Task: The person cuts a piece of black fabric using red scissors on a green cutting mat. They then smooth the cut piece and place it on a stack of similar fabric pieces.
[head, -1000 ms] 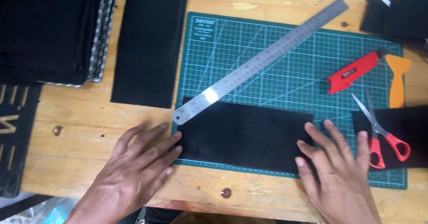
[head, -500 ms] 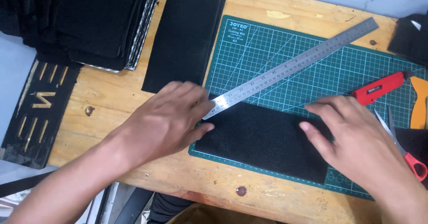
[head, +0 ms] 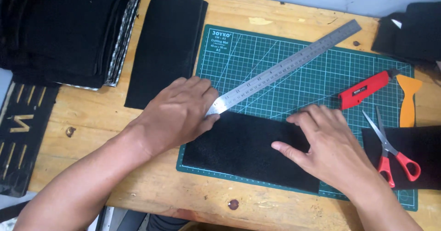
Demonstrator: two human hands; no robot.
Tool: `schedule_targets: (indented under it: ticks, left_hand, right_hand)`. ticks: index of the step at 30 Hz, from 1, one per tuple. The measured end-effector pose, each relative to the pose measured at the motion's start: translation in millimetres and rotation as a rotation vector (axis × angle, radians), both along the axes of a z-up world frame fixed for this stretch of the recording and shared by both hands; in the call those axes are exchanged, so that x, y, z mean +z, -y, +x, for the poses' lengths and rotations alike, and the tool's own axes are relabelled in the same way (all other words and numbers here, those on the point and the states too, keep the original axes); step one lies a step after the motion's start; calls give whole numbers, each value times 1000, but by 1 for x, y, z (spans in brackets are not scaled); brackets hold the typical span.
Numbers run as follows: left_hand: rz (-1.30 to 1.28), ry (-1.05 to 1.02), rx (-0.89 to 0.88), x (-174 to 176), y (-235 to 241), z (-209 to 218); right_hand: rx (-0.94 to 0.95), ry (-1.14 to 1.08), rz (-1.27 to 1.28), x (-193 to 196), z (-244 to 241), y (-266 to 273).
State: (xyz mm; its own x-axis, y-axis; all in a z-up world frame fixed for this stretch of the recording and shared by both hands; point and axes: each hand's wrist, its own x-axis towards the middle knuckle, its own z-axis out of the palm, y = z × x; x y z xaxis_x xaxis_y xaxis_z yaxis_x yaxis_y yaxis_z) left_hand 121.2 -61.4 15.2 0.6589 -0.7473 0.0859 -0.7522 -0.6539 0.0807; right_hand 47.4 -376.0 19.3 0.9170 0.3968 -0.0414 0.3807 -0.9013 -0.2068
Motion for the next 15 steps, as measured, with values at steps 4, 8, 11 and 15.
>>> schedule_targets:
  ticks: [4,8,11,15]
  left_hand:
    - [-102,55,0,-5,1,-1]
    - [-180,80,44,-13,4,1]
    - [-209,74,64,-22,4,7]
    - [-199,103,92,-22,2,11]
  right_hand:
    - [-34,-24,61,-12,-2,3]
    - [-1,-14,139,-10,-2,1]
    - [-62,-39,167,-2,-4,6]
    - [-281,-145,307,10,-4,27]
